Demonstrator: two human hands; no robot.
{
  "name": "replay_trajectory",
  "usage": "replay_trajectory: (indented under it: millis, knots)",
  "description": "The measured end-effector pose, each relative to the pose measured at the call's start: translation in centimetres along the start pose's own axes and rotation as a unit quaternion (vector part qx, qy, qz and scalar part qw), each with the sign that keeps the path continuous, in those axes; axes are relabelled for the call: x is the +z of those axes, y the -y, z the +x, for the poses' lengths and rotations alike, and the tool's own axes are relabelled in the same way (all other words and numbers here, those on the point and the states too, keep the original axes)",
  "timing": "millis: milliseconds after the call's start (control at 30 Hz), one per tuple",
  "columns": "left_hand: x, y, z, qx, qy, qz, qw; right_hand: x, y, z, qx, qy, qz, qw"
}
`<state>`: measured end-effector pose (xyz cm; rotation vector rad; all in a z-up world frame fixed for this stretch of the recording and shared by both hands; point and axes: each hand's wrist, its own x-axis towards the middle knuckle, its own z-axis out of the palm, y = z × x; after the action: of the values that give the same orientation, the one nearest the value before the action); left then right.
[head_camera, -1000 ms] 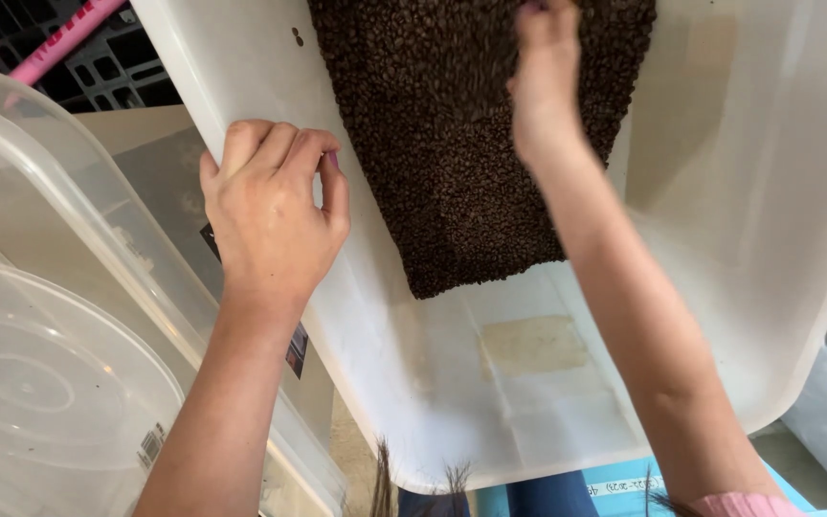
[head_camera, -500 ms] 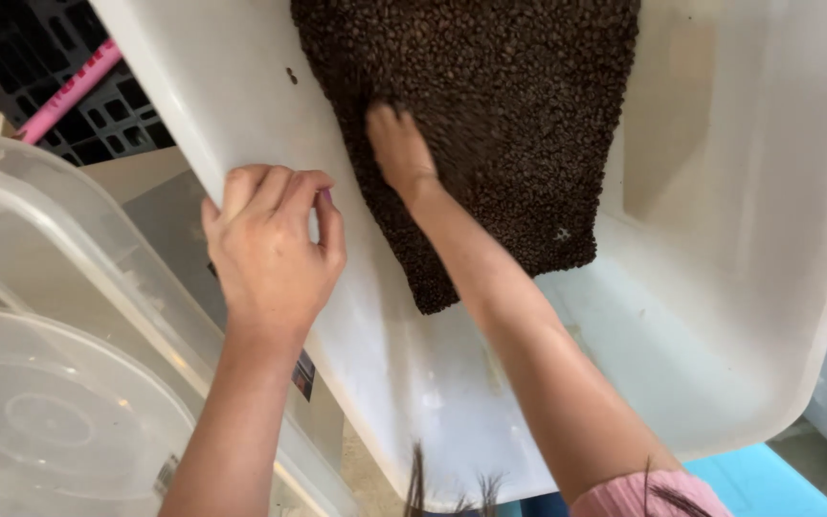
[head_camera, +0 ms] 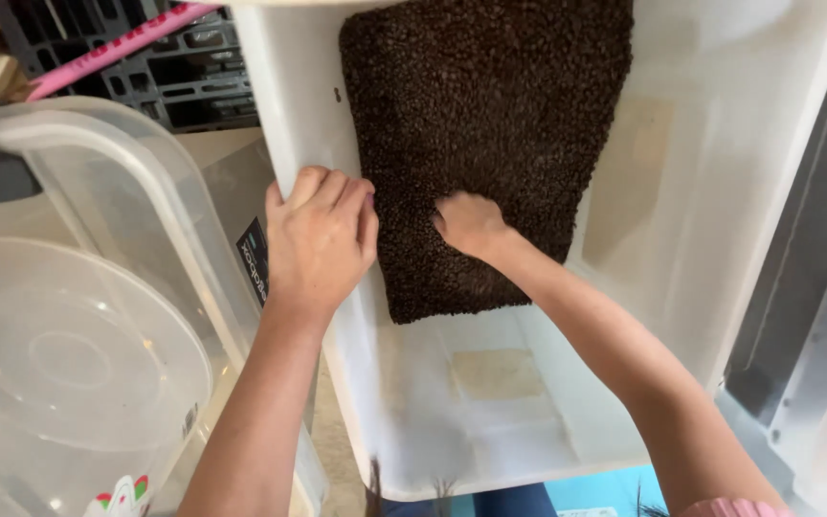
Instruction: Inspecting and sorting roasted and green coffee beans for quality control
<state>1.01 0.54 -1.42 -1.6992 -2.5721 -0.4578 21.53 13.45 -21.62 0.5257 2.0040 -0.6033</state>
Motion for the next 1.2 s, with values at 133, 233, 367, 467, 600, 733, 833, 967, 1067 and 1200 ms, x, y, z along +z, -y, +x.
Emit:
replay_trajectory:
  millis: [133,233,367,467,600,733,833,967,1067,1200]
  knots:
    - [0.3,0.2,0.0,0.002,0.019,-0.002,1.000,-12.7,4.7,2.1,-0.181,-0.341,0.094,0.918]
    - [0.2,-0.2,-0.5,-0.002,0.038,-0.017,0.999,-15.1,5.3,7.8,-0.218,-0.367,0.078,0.901]
    - [0.3,0.1,-0.2,-0.001,0.047,-0.016,0.999,-15.0,5.8,15.5,-0.191,-0.316,-0.050,0.928]
    - [0.2,-0.3,-0.2,-0.009,0.044,-0.024,0.999,-13.5,5.1,19.5,-0.160,-0.270,-0.148,0.938]
    - [0.2,-0.3,-0.1,-0.012,0.038,-0.027,0.999,-9.6,2.7,21.5,-0.119,-0.209,-0.251,0.938]
    - [0.4,-0.3,-0.3,-0.004,0.031,-0.003,1.000,-4.3,2.6,17.1,-0.126,-0.133,-0.303,0.935]
    - [0.2,-0.3,-0.1,0.006,0.022,-0.003,1.000,-0.6,1.2,12.2,-0.124,-0.103,-0.316,0.935]
    - [0.2,-0.1,-0.1,0.007,0.024,0.002,1.000,5.7,-2.7,7.9,-0.135,-0.089,-0.201,0.966]
    - [0.1,-0.1,0.0,0.012,0.010,0.002,1.000,6.7,-4.0,3.2,-0.119,-0.012,-0.238,0.964]
    - [0.0,0.0,0.1,0.015,0.014,0.002,1.000,8.5,-5.9,-0.1,-0.079,0.062,-0.224,0.969]
